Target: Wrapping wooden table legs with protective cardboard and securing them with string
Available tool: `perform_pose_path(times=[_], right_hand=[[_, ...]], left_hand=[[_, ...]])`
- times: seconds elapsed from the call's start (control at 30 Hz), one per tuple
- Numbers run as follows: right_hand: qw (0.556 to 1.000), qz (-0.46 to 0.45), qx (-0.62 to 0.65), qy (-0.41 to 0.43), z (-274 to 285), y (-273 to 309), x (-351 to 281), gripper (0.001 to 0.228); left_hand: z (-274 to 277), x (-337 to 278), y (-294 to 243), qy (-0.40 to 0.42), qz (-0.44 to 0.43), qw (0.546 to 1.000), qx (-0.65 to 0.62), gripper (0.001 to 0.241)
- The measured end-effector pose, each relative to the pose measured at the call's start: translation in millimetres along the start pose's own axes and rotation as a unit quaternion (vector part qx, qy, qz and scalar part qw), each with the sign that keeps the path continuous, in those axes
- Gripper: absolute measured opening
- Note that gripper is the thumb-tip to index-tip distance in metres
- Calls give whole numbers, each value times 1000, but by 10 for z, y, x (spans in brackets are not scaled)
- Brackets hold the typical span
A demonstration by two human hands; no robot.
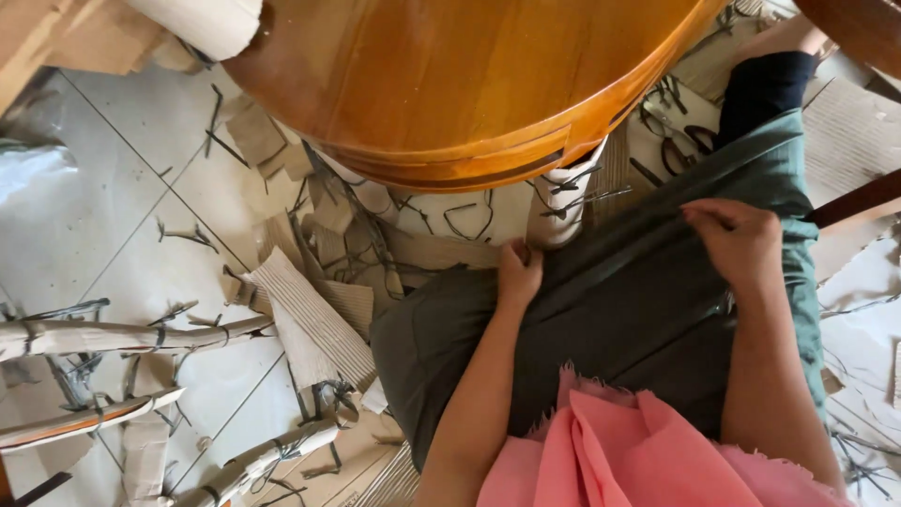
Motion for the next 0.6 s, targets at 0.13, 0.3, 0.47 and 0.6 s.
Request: perform_pose_path(times=[0.13, 0.3, 0.47, 0.6], right_hand=[[1000, -15, 3, -21, -31, -14, 139, 11], [998, -3, 14, -63, -129, -124, 269, 10], [998, -21, 8, -61, -29, -127, 271, 11], [997, 35, -2, -66, -246, -222, 338, 10]], left_hand=[[-124, -37, 53, -20, -51, 998, 41, 33], [-132, -23, -163, -36, -88, 994, -58, 84], [-141, 76, -198, 59, -175, 978, -93, 72], [-130, 272, -11, 67, -143, 977, -142, 52]])
Point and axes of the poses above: each hand's wrist, its own x-axis towards the middle knuckle, its own z-axis out of the back of the hand, y = z × x, the point moved 5 cm from there along x, towards the middle knuckle, and after that the axes turned 12 degrees about -x, right-handed, at the moved point
